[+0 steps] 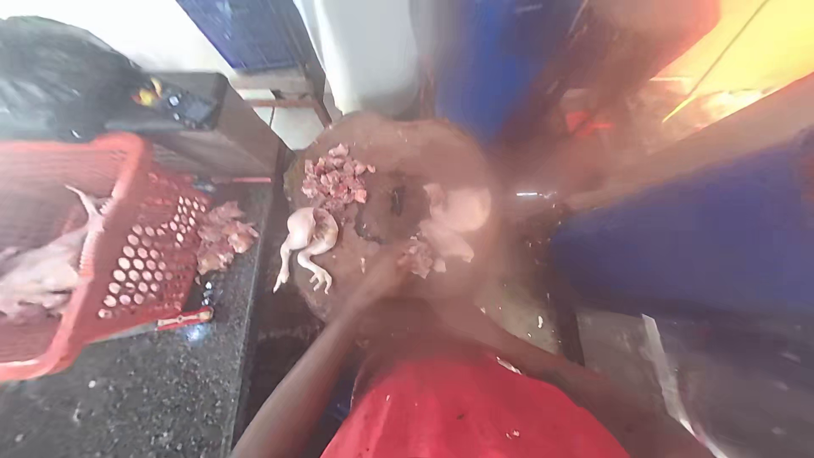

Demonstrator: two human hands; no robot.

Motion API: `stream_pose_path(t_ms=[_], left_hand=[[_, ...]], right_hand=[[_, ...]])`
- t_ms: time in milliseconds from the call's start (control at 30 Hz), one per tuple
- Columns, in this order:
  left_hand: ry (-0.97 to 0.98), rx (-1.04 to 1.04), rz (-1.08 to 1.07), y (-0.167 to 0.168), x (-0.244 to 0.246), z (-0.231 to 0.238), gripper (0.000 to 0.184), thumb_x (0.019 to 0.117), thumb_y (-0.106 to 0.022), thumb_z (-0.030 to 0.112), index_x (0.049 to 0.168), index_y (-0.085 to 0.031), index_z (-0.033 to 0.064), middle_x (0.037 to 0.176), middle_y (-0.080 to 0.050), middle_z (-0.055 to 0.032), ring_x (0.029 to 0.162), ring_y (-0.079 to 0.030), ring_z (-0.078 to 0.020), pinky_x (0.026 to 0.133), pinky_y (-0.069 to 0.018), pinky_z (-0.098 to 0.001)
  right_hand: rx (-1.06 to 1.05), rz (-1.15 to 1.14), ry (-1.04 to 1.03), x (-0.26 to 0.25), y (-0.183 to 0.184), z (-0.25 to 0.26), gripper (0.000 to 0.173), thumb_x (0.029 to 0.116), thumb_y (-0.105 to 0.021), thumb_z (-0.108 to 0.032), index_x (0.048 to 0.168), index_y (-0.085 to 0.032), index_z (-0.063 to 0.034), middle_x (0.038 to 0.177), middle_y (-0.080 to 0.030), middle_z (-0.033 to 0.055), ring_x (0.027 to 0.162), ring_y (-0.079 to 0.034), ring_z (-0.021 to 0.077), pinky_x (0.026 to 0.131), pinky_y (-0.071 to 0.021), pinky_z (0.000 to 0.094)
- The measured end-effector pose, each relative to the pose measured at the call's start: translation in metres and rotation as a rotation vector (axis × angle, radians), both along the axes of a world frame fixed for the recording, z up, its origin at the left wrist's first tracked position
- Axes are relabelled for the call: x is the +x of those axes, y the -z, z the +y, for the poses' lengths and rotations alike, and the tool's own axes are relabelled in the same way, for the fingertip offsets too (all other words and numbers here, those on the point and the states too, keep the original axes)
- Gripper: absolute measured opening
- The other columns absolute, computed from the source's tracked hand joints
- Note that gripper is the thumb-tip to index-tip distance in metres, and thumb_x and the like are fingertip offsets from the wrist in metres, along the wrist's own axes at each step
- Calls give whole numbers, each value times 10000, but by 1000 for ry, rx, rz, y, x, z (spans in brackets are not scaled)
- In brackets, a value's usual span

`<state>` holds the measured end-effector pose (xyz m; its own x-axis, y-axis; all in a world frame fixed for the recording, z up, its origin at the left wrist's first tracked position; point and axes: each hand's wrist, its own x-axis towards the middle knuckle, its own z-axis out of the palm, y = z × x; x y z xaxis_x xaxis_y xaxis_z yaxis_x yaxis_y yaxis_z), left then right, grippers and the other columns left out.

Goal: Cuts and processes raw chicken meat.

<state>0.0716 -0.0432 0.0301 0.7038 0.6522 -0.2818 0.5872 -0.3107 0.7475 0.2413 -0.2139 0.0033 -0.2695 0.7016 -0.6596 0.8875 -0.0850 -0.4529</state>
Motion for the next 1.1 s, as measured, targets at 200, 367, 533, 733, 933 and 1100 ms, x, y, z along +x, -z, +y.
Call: stream_pose_path(t_ms=[200, 367, 533, 733, 933, 1100], left_hand=[[304, 343, 354, 47, 107, 37, 609, 887, -713, 339, 1451, -569, 158, 1558, -453, -162, 1427, -411, -427, 1096, -392, -652], [652, 426, 123, 70, 100, 48, 550, 830, -828, 343, 1301, -666, 108, 1369, -627, -137, 1309, -557, -336, 1110, -432, -548], [422, 209, 39, 38, 97, 45, 422, 867, -779, 320, 1211, -667, 103, 1177, -695, -128, 1114, -665, -300, 973, -527, -556], [-264, -124, -227, -50, 20, 8, 431, 851, -798, 296, 1130, -580, 52, 933, -618, -89, 827, -614, -194, 769, -537, -413], [-344, -141, 274, 7, -28, -17, 584, 928, -697, 499, 1258, -641, 21, 1172, -679, -208, 1092, -663, -353, 963, -525, -556], [-439, -81, 363, 20, -27, -14, 809, 899, -687, 557, 1502, -473, 63, 1397, -591, -221, 1260, -596, -390, 1046, -480, -603]], right_hand=[[80, 115, 17, -4, 22, 6, 565, 1058, -482, -496, 1351, -594, -26, 1202, -680, 275, 1102, -664, 482, 914, -499, 690], [-39, 226, 108, 5, 24, 18, 552, 1056, -518, -483, 1367, -595, -33, 1275, -651, 262, 1217, -618, 434, 1038, -459, 645], [1, 331, 283, 13, 38, 27, 547, 1048, -531, -478, 1338, -602, -19, 1212, -668, 257, 1133, -654, 403, 1006, -489, 619], [-15, 384, 826, 32, 31, -1, 513, 1087, -471, -405, 1276, -607, 53, 1068, -684, 237, 986, -672, 345, 930, -530, 542], [61, 439, 1112, 26, 40, -9, 411, 1098, -439, -365, 1157, -584, 14, 688, -526, 60, 551, -508, 167, 541, -486, 374], [109, 341, 942, 17, 37, -12, 504, 1096, -430, -386, 1311, -555, 53, 875, -652, 167, 742, -655, 255, 733, -579, 466]])
